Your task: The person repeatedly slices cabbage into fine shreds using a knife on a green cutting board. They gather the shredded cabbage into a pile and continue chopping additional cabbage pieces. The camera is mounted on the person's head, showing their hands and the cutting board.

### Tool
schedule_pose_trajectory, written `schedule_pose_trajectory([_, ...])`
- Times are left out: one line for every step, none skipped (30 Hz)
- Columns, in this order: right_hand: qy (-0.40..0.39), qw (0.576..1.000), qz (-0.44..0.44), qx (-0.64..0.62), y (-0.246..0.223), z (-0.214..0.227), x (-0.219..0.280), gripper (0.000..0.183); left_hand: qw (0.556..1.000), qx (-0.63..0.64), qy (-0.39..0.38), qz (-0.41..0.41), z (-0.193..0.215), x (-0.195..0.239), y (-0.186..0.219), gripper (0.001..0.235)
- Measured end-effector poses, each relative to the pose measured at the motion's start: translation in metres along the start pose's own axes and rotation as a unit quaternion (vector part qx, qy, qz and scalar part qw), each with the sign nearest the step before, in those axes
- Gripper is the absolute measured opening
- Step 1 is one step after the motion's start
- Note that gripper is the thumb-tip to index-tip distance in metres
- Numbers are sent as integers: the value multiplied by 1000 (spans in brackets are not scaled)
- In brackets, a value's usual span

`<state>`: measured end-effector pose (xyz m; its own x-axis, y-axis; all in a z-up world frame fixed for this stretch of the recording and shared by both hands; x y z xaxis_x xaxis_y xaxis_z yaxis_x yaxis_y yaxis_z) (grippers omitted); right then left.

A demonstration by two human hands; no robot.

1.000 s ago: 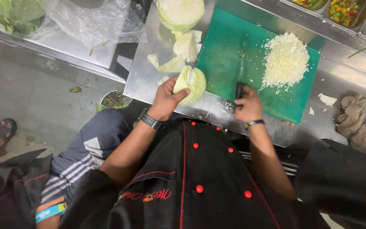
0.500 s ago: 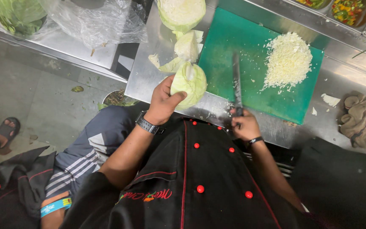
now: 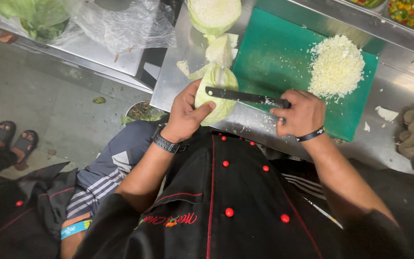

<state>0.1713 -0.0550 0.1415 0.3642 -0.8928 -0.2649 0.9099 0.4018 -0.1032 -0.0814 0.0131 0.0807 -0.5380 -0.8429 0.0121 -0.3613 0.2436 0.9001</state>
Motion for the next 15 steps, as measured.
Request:
schedule_pose_trajectory([-3, 1000, 2, 16, -2, 3, -5, 24, 1000, 12, -1, 7, 0, 1, 2, 54])
schedule_pose_trajectory([-5, 1000, -21, 17, 0, 4, -9, 20, 1000, 9, 0, 1, 0, 3, 5, 54])
schedule_pose_trajectory([-9, 999, -46, 18, 2, 5, -13, 18, 1000, 6, 2, -4, -1, 5, 7, 54])
schedule_pose_trajectory([-12, 997, -70, 19, 5, 5, -15, 19, 1000, 3, 3, -9, -1, 7, 10, 54])
schedule_pose_trajectory([-5, 998, -57, 24, 3, 6, -19, 20, 1000, -2, 2, -16, 0, 10, 13, 55])
schedule_pose_trajectory([1, 999, -45, 30, 1, 8, -23, 20, 1000, -7, 1, -22, 1, 12, 15, 56])
schedule_pose_trajectory([8, 999, -33, 35, 0, 9, -26, 21, 1000, -12, 0, -28, 2, 14, 18, 57])
schedule_pose_trajectory([12, 999, -43, 19, 1, 10, -29, 25, 999, -19, -2, -29, 3, 16, 20, 57])
schedule_pose_trajectory([16, 998, -53, 3, 2, 11, -31, 29, 999, -25, -5, -29, 4, 19, 20, 58])
schedule_pose_trajectory([20, 998, -63, -13, 4, 12, -32, 34, 999, -31, -8, -29, 5, 21, 21, 58])
schedule_pose_trajectory([21, 998, -51, -18, 2, 13, -34, 35, 999, -25, -15, -31, 5, 23, 21, 58])
schedule_pose_trajectory([22, 999, -40, -23, 1, 14, -37, 36, 999, -19, -21, -32, 6, 24, 21, 58])
schedule_pose_trajectory([24, 999, -26, -29, 0, 14, -40, 37, 999, -15, -26, -35, 8, 25, 22, 57])
schedule_pose_trajectory([12, 999, -24, -26, 0, 12, -43, 35, 999, -6, -19, -31, 12, 26, 21, 58])
schedule_pose_trajectory([2, 999, -22, -24, 1, 9, -45, 33, 1000, 1, -13, -26, 15, 26, 20, 58])
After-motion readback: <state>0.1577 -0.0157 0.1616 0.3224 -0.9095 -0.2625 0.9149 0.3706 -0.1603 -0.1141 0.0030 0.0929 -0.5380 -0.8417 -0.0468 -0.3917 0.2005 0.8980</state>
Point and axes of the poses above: each hand's wrist, its own x-axis away from the middle knuckle, its own z-axis out of the back of the hand, y = z × x, the point moved 7 cm from there along -x, towards the middle knuckle, and after that the axes turned 2 degrees about z, right-handed, at the moved point
